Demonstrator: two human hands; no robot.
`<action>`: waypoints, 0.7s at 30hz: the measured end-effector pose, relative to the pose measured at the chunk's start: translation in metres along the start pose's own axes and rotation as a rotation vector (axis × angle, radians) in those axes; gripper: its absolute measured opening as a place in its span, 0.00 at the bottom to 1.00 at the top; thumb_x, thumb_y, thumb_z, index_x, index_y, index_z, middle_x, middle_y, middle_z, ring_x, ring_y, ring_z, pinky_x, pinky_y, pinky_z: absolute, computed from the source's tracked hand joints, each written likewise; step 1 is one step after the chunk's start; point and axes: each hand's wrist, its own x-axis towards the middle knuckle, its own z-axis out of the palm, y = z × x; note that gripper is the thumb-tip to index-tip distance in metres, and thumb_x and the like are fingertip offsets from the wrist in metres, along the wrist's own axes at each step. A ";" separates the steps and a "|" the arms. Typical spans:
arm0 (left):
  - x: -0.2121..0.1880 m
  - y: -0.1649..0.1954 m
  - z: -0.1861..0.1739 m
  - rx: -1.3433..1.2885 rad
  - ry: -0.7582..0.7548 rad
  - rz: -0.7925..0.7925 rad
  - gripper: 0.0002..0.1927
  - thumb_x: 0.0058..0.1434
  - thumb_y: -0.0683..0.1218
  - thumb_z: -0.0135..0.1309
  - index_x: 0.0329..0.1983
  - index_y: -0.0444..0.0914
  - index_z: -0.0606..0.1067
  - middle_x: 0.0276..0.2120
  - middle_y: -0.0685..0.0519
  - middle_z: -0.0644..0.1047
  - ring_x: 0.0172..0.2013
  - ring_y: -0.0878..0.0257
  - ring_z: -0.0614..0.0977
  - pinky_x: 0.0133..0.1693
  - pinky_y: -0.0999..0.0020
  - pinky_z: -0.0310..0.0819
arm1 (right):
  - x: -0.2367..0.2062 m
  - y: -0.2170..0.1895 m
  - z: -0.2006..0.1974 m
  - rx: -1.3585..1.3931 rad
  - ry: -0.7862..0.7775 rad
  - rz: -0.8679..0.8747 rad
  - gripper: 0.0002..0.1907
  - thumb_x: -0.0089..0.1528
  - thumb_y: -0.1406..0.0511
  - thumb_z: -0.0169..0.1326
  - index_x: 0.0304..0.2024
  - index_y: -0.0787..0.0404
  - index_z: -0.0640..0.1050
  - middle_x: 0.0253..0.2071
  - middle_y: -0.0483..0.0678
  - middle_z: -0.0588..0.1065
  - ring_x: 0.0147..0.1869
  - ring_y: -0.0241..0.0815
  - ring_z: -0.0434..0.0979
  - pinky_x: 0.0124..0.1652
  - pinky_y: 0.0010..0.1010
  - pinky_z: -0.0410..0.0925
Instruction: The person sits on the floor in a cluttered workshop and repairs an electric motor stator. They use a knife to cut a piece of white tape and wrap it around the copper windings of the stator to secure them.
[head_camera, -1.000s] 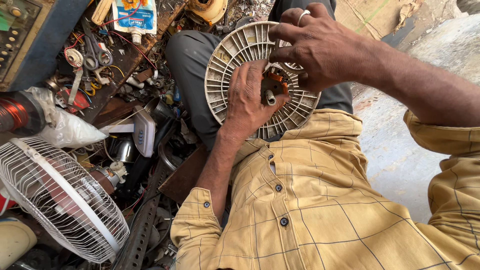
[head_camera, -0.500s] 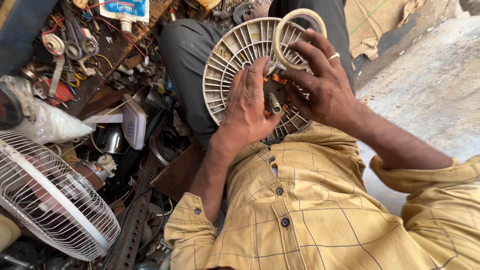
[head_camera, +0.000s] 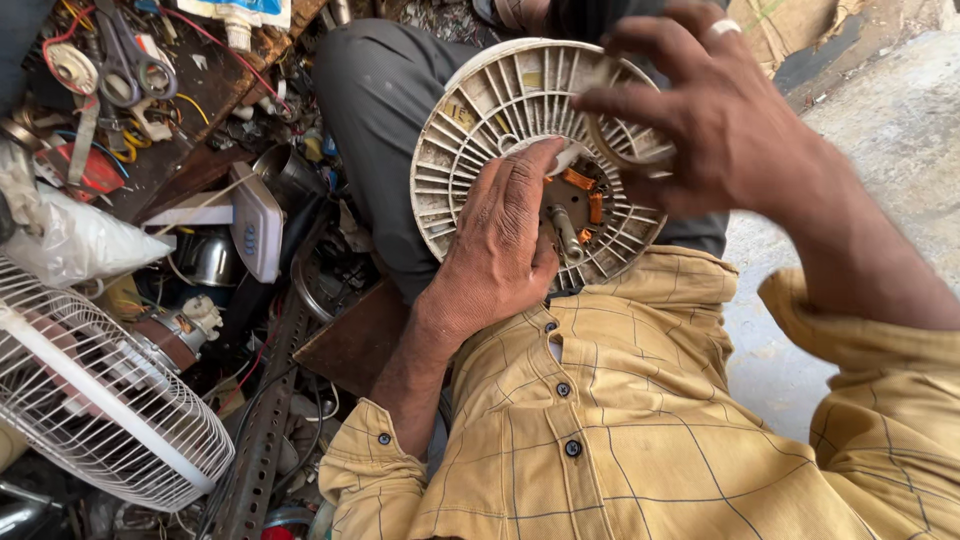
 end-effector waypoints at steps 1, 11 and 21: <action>0.000 0.000 -0.001 -0.023 0.001 -0.007 0.42 0.55 0.32 0.55 0.74 0.33 0.55 0.61 0.42 0.69 0.64 0.47 0.72 0.69 0.52 0.68 | -0.006 -0.003 -0.003 0.001 0.001 0.008 0.41 0.46 0.57 0.71 0.63 0.44 0.75 0.69 0.59 0.62 0.72 0.66 0.59 0.60 0.59 0.65; 0.002 -0.006 -0.001 0.034 -0.072 0.006 0.36 0.60 0.34 0.56 0.71 0.32 0.58 0.61 0.38 0.68 0.63 0.43 0.71 0.67 0.47 0.67 | -0.038 -0.023 0.012 0.023 0.018 0.066 0.39 0.48 0.59 0.71 0.63 0.39 0.75 0.65 0.61 0.61 0.71 0.64 0.59 0.63 0.61 0.64; 0.014 -0.012 0.007 0.021 0.089 -0.048 0.25 0.62 0.38 0.65 0.59 0.35 0.69 0.47 0.43 0.79 0.48 0.51 0.83 0.50 0.58 0.81 | -0.001 -0.004 -0.003 -0.109 0.108 -0.109 0.37 0.47 0.59 0.72 0.60 0.41 0.77 0.63 0.59 0.62 0.69 0.62 0.58 0.63 0.63 0.60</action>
